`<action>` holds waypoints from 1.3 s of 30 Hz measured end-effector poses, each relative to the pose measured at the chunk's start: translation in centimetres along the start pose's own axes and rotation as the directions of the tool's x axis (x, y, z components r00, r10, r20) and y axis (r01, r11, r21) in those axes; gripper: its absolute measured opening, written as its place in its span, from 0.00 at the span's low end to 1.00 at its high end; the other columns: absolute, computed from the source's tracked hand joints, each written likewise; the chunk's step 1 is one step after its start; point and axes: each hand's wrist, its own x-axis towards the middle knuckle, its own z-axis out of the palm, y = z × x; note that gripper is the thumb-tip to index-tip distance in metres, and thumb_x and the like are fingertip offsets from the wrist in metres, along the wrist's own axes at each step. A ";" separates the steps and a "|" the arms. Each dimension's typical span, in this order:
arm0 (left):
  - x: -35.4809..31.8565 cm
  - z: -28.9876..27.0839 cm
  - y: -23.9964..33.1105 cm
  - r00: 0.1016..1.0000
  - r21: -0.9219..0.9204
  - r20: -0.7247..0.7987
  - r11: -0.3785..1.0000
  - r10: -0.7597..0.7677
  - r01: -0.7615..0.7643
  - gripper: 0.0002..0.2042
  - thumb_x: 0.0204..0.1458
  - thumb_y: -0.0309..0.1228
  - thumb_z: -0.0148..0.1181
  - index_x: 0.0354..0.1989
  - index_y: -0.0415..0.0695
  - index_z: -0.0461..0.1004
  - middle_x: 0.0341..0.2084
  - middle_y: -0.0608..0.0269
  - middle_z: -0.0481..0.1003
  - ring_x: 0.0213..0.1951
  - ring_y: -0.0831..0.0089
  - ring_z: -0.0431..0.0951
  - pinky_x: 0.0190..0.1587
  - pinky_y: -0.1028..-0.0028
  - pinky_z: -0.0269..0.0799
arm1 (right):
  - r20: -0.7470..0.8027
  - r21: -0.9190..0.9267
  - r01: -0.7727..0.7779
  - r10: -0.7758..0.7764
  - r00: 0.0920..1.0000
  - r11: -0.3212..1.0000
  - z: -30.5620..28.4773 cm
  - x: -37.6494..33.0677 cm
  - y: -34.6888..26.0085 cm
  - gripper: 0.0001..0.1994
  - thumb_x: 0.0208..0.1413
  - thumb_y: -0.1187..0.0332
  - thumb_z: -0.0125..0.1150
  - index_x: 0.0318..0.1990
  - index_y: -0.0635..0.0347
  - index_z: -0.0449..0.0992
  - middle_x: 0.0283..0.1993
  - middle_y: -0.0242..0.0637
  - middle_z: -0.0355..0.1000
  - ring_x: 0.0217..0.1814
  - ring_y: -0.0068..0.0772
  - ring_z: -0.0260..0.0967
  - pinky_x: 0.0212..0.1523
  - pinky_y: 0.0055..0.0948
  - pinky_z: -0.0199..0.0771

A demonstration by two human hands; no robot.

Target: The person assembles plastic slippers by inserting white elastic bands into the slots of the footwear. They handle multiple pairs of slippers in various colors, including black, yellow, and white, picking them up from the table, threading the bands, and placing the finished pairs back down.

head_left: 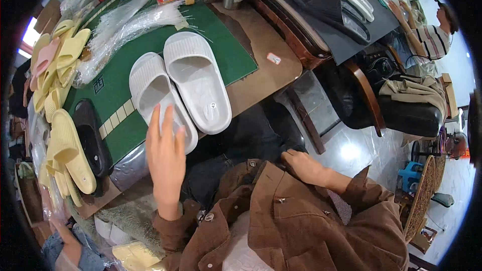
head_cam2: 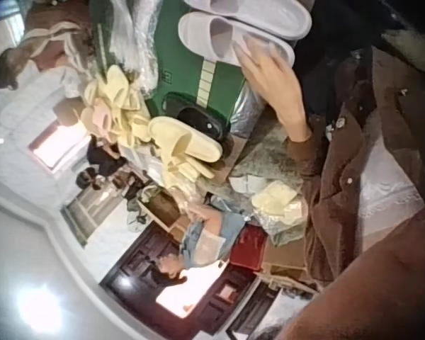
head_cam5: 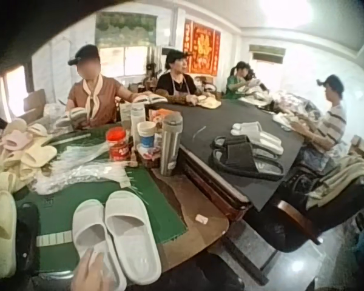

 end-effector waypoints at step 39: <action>-6.7 15.0 4.3 0.754 -0.553 0.571 0.831 0.325 0.060 0.14 0.55 0.23 0.44 0.46 0.32 0.72 0.44 0.46 0.74 0.49 0.50 0.71 0.54 0.61 0.66 | -0.175 -0.332 0.457 -0.530 0.830 0.825 2.3 1.4 1.6 0.13 0.49 0.67 0.55 0.44 0.55 0.76 0.35 0.31 0.64 0.36 0.28 0.66 0.34 0.28 0.69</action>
